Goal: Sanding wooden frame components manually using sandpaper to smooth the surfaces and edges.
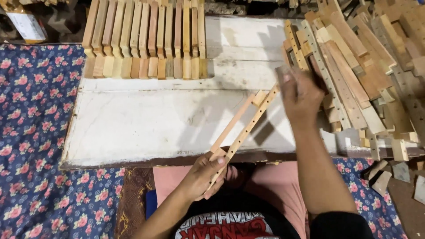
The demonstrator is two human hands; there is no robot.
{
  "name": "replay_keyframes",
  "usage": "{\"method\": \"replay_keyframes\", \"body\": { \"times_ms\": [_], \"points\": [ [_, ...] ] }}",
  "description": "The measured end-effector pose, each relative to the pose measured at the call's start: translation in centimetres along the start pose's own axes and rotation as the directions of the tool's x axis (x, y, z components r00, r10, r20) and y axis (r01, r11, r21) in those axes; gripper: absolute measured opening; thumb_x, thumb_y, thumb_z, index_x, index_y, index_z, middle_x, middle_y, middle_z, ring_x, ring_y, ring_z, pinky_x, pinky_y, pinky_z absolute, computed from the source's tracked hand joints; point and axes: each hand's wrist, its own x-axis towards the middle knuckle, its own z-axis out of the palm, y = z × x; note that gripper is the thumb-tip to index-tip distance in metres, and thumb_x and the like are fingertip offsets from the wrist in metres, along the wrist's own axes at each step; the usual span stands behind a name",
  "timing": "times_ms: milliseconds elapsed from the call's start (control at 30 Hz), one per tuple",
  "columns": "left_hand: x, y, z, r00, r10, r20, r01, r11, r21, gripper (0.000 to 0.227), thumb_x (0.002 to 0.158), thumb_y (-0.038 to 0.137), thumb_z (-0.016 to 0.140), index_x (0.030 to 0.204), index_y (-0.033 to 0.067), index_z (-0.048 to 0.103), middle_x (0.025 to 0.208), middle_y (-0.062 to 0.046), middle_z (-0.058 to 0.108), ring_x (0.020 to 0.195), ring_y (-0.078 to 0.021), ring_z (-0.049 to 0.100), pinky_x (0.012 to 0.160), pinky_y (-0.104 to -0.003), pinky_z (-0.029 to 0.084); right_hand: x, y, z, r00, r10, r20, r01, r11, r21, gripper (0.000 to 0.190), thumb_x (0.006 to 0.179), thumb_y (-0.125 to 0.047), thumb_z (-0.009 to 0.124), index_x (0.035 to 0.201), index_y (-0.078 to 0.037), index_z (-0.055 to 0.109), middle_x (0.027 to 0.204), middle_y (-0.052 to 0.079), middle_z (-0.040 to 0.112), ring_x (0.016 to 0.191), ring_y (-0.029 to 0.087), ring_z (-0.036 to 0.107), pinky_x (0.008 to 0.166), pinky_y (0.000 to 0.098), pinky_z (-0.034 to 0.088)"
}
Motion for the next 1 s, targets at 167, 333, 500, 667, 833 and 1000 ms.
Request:
{"method": "replay_keyframes", "body": {
  "times_ms": [167,333,500,667,833,1000],
  "points": [
    [0.4,1.0,0.2,0.996,0.037,-0.083,-0.018,0.976,0.215,0.032,0.103,0.025,0.052,0.116,-0.0022,0.059,0.052,-0.002,0.053,0.028,-0.0089,0.038,0.025,-0.022,0.03,-7.4,-6.7,2.0,0.952,-0.043,0.303,-0.015,0.982,0.186,0.037,0.093,-0.022,0.051,0.122,-0.008,0.069,0.093,0.011,0.072,0.048,0.01,0.058,0.038,0.022,0.043],
    [-0.3,2.0,1.3,0.99,0.021,-0.138,0.03,0.934,0.356,0.028,0.103,0.022,0.051,0.111,-0.0038,0.059,0.051,-0.002,0.05,0.03,-0.0098,0.036,0.029,-0.022,0.031,-7.5,-1.5,2.4,0.868,0.064,0.492,-0.139,0.983,0.119,0.028,0.098,-0.031,0.062,0.118,-0.015,0.074,0.121,0.008,0.075,0.071,0.009,0.074,0.069,0.0257,0.063],
    [0.0,1.6,1.4,0.983,0.015,-0.185,0.089,0.837,0.541,0.027,0.101,0.023,0.055,0.111,-0.0019,0.062,0.063,-0.004,0.059,0.033,-0.0103,0.042,0.027,-0.024,0.037,0.2,2.3,0.8,0.96,0.247,0.131,-0.232,0.965,-0.12,0.045,0.09,0.012,0.064,0.135,0.005,0.061,0.104,0.02,0.075,0.082,0.028,0.071,0.069,0.0334,0.061],
    [1.4,1.2,1.9,0.931,0.35,-0.1,-0.117,0.548,0.828,0.048,0.098,0.014,0.055,0.14,-0.0096,0.049,0.074,-0.019,0.062,0.054,-0.0281,0.06,0.045,-0.035,0.053,0.1,-5.0,-0.2,0.896,0.399,0.194,-0.443,0.832,0.335,0.024,0.101,0.009,0.047,0.123,0.002,0.054,0.11,0.023,0.063,0.062,0.02,0.065,0.055,0.0272,0.058],
    [4.5,0.6,2.1,0.833,0.551,0.049,-0.164,0.162,0.973,0.062,0.097,0.001,0.05,0.152,-0.0123,0.027,0.094,-0.031,0.059,0.07,-0.0439,0.071,0.053,-0.043,0.064,-3.3,-7.7,3.0,0.925,0.246,0.29,-0.306,0.934,0.185,0.019,0.087,-0.013,0.075,0.104,-0.004,0.077,0.089,0.017,0.077,0.079,0.033,0.075,0.07,0.0419,0.06],
    [8.4,1.9,2.3,0.795,0.592,0.136,-0.119,-0.069,0.991,0.072,0.092,0.0,0.054,0.156,-0.0079,0.02,0.101,-0.026,0.055,0.068,-0.0477,0.069,0.051,-0.051,0.061,0.4,-6.1,4.4,0.913,0.229,0.336,-0.23,0.972,-0.038,0.02,0.086,-0.031,0.082,0.086,-0.013,0.074,0.072,0.005,0.074,0.065,0.025,0.072,0.063,0.036,0.058]
  ]
}}
